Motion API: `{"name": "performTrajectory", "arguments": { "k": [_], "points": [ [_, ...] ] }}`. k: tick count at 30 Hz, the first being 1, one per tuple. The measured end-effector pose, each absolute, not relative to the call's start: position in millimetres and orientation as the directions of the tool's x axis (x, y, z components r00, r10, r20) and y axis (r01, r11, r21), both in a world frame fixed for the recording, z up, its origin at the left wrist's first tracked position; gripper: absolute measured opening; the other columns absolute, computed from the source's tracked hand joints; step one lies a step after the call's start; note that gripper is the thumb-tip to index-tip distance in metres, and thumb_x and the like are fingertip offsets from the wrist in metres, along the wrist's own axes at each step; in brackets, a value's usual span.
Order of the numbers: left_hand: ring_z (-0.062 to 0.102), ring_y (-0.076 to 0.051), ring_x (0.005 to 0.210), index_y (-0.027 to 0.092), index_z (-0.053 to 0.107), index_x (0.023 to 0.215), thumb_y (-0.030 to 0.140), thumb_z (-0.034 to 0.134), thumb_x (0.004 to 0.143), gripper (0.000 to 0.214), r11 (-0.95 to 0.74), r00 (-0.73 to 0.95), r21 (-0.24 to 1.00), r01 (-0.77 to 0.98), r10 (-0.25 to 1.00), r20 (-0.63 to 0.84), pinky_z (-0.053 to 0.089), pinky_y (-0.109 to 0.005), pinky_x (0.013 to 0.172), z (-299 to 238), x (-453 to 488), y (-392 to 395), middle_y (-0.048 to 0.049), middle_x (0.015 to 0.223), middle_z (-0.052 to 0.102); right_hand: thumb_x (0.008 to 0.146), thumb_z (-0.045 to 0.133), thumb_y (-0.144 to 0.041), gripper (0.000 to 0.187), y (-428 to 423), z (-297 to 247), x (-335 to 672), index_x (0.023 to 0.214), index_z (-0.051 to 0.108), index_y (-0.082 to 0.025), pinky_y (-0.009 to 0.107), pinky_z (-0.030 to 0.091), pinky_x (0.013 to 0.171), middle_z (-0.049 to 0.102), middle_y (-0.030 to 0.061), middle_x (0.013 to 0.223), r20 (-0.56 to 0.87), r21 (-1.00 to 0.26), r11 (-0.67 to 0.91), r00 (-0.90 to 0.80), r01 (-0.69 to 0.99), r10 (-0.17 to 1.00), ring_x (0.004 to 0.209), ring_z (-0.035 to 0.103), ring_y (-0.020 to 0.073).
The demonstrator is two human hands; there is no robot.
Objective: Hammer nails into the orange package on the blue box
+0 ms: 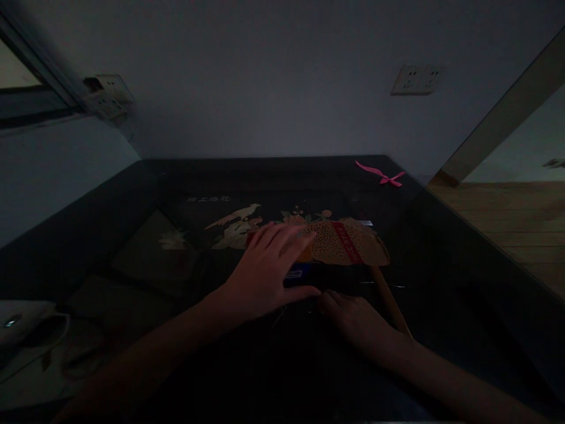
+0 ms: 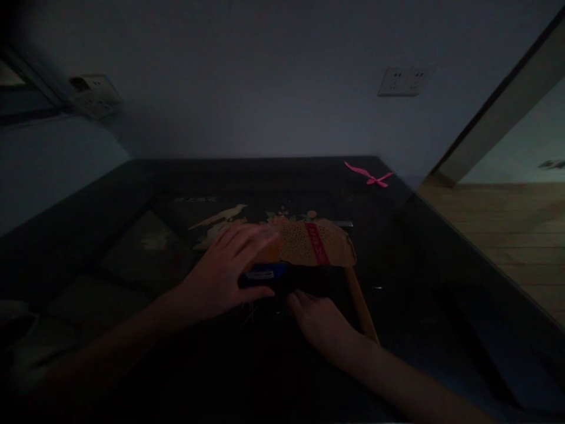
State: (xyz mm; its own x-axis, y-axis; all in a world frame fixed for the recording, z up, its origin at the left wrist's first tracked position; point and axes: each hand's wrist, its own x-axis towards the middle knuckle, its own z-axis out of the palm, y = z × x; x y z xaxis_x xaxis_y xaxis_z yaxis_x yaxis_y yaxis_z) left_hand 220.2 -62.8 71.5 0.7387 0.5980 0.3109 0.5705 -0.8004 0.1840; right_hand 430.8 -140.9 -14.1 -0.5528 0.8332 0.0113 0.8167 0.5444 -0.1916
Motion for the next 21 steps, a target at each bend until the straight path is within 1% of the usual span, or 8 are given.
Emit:
{"name": "performTrajectory", "arguments": {
  "k": [2, 4, 5, 8, 10, 13, 17, 21],
  "points": [
    [0.055, -0.026, 0.115, 0.018, 0.055, 0.126, 0.054, 0.052, 0.088, 0.052, -0.821, 0.792, 0.285, 0.494, 0.561, 0.242, 0.043, -0.042, 0.099, 75, 223, -80, -0.0111, 0.126, 0.060, 0.089, 0.045, 0.000, 0.021, -142, -11, 431, 0.092, 0.060, -0.013, 0.027, 0.049, 0.052, 0.071, 0.0076, 0.081, 0.060, -0.229, 0.560, -0.562, 0.797, 0.825, 0.062, 0.068, 0.0188],
    [0.062, -0.024, 0.101, 0.018, 0.062, 0.112, 0.044, 0.051, 0.091, 0.035, -0.801, 0.825, 0.362, 0.477, 0.550, 0.130, 0.049, -0.039, 0.090, 69, 227, -93, -0.0084, 0.109, 0.068, 0.088, 0.044, 0.002, 0.021, -144, -7, 432, 0.091, 0.060, -0.012, 0.027, 0.049, 0.051, 0.070, 0.0072, 0.076, 0.119, -0.264, 0.585, -0.576, 0.767, 0.809, 0.060, 0.067, 0.0188],
    [0.063, -0.024, 0.099, 0.017, 0.063, 0.110, 0.040, 0.053, 0.091, 0.031, -0.785, 0.828, 0.383, 0.487, 0.554, 0.084, 0.049, -0.040, 0.089, 63, 229, -96, -0.0085, 0.106, 0.069, 0.088, 0.044, 0.002, 0.022, -144, -5, 432, 0.091, 0.060, -0.011, 0.027, 0.049, 0.052, 0.070, 0.0081, 0.076, 0.151, -0.280, 0.600, -0.583, 0.750, 0.799, 0.061, 0.068, 0.0194],
    [0.063, -0.027, 0.103, 0.013, 0.061, 0.116, 0.029, 0.059, 0.088, 0.032, -0.726, 0.822, 0.463, 0.509, 0.569, -0.012, 0.049, -0.042, 0.091, 42, 233, -98, -0.0115, 0.111, 0.068, 0.091, 0.042, -0.001, 0.023, -147, -1, 432, 0.097, 0.062, -0.011, 0.028, 0.052, 0.057, 0.071, 0.0097, 0.080, 0.245, -0.336, 0.648, -0.601, 0.684, 0.761, 0.067, 0.068, 0.0197],
    [0.064, -0.025, 0.102, 0.013, 0.060, 0.117, 0.024, 0.061, 0.087, 0.032, -0.677, 0.835, 0.562, 0.476, 0.548, -0.048, 0.051, -0.038, 0.088, 31, 234, -95, -0.0113, 0.112, 0.068, 0.094, 0.040, -0.005, 0.025, -148, 0, 433, 0.101, 0.062, -0.013, 0.026, 0.052, 0.060, 0.071, 0.0089, 0.084, 0.295, -0.380, 0.668, -0.601, 0.640, 0.743, 0.070, 0.068, 0.0179],
    [0.067, -0.020, 0.095, 0.014, 0.065, 0.108, 0.017, 0.061, 0.086, 0.023, -0.611, 0.860, 0.688, 0.392, 0.509, -0.039, 0.050, -0.030, 0.083, 25, 234, -90, -0.0080, 0.105, 0.070, 0.098, 0.038, -0.013, 0.024, -150, 1, 433, 0.100, 0.062, -0.016, 0.023, 0.051, 0.059, 0.070, 0.0062, 0.081, 0.349, -0.442, 0.671, -0.575, 0.595, 0.740, 0.068, 0.067, 0.0149],
    [0.068, -0.017, 0.082, 0.014, 0.068, 0.096, 0.014, 0.063, 0.084, 0.013, -0.566, 0.862, 0.745, 0.355, 0.506, -0.026, 0.049, -0.024, 0.071, 24, 236, -88, -0.0055, 0.091, 0.072, 0.100, 0.037, -0.019, 0.025, -152, -1, 433, 0.093, 0.060, -0.018, 0.021, 0.049, 0.056, 0.068, 0.0038, 0.078, 0.383, -0.505, 0.656, -0.536, 0.561, 0.752, 0.065, 0.064, 0.0130],
    [0.067, -0.017, 0.084, 0.015, 0.066, 0.103, 0.016, 0.066, 0.082, 0.021, -0.528, 0.841, 0.779, 0.338, 0.541, 0.002, 0.049, -0.025, 0.074, 24, 238, -91, -0.0046, 0.095, 0.072, 0.100, 0.037, -0.019, 0.024, -154, -3, 432, 0.091, 0.060, -0.019, 0.021, 0.049, 0.056, 0.069, 0.0039, 0.077, 0.378, -0.541, 0.631, -0.509, 0.556, 0.773, 0.065, 0.065, 0.0133]
  ]
}}
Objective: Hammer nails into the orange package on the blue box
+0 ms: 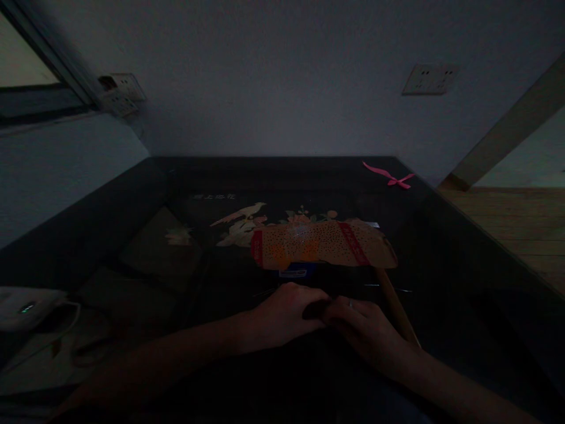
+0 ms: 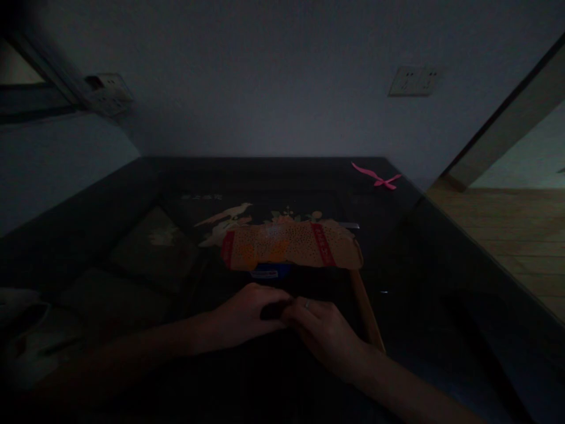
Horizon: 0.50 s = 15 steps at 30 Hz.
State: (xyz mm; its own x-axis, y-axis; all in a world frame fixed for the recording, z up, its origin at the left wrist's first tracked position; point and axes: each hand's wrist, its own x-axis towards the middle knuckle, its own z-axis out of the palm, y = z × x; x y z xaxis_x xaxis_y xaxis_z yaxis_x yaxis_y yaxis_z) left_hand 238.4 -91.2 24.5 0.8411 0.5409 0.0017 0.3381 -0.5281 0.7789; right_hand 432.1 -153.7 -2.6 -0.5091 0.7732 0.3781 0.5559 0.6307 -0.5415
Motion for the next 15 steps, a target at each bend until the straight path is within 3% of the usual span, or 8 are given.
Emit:
{"name": "performTrajectory", "arguments": {
  "k": [3, 6, 9, 11, 13, 15],
  "points": [
    [0.068, -0.017, 0.086, 0.016, 0.064, 0.109, 0.015, 0.067, 0.081, 0.028, -0.521, 0.824, 0.783, 0.340, 0.566, 0.020, 0.050, -0.025, 0.075, 25, 239, -94, -0.0046, 0.099, 0.072, 0.099, 0.038, -0.019, 0.024, -152, 3, 431, 0.090, 0.060, -0.020, 0.022, 0.051, 0.058, 0.071, 0.0045, 0.078, 0.358, -0.553, 0.609, -0.498, 0.569, 0.790, 0.067, 0.068, 0.0142],
    [0.068, -0.016, 0.081, 0.016, 0.066, 0.105, 0.012, 0.066, 0.080, 0.025, -0.533, 0.820, 0.766, 0.359, 0.572, 0.014, 0.050, -0.024, 0.070, 25, 237, -94, -0.0039, 0.094, 0.073, 0.097, 0.046, -0.023, 0.015, -150, 19, 434, 0.097, 0.061, -0.020, 0.025, 0.054, 0.063, 0.074, 0.0055, 0.084, 0.333, -0.550, 0.596, -0.501, 0.585, 0.799, 0.073, 0.071, 0.0169],
    [0.068, -0.016, 0.085, 0.017, 0.068, 0.101, 0.012, 0.064, 0.082, 0.020, -0.576, 0.815, 0.735, 0.359, 0.577, 0.055, 0.051, -0.026, 0.076, 31, 233, -94, -0.0030, 0.095, 0.074, 0.093, 0.050, -0.023, 0.015, -153, 33, 452, 0.098, 0.064, -0.022, 0.025, 0.055, 0.065, 0.076, 0.0039, 0.086, 0.265, -0.569, 0.533, -0.474, 0.626, 0.839, 0.075, 0.072, 0.0175],
    [0.068, -0.015, 0.087, 0.019, 0.069, 0.099, 0.013, 0.063, 0.084, 0.017, -0.596, 0.811, 0.728, 0.339, 0.577, 0.094, 0.051, -0.027, 0.080, 38, 229, -94, -0.0023, 0.097, 0.074, 0.092, 0.049, -0.025, 0.018, -158, 32, 472, 0.091, 0.067, -0.025, 0.026, 0.056, 0.065, 0.076, 0.0023, 0.086, 0.095, -0.603, 0.327, -0.341, 0.728, 0.935, 0.074, 0.072, 0.0180],
    [0.068, -0.014, 0.085, 0.020, 0.070, 0.095, 0.014, 0.063, 0.084, 0.014, -0.592, 0.801, 0.743, 0.311, 0.585, 0.130, 0.051, -0.027, 0.081, 47, 226, -95, -0.0017, 0.095, 0.074, 0.089, 0.049, -0.034, 0.022, -165, 21, 496, 0.091, 0.069, -0.024, 0.029, 0.057, 0.065, 0.076, 0.0045, 0.086, -0.050, -0.548, 0.056, -0.100, 0.835, 0.994, 0.074, 0.073, 0.0211],
    [0.068, -0.014, 0.084, 0.019, 0.070, 0.093, 0.015, 0.063, 0.084, 0.012, -0.578, 0.783, 0.775, 0.255, 0.594, 0.186, 0.052, -0.027, 0.080, 56, 223, -94, -0.0021, 0.093, 0.074, 0.089, 0.043, -0.039, 0.033, -171, 5, 516, 0.099, 0.068, -0.020, 0.035, 0.057, 0.069, 0.075, 0.0112, 0.097, -0.054, -0.436, -0.151, 0.142, 0.887, 0.988, 0.080, 0.073, 0.0264]
  ]
}}
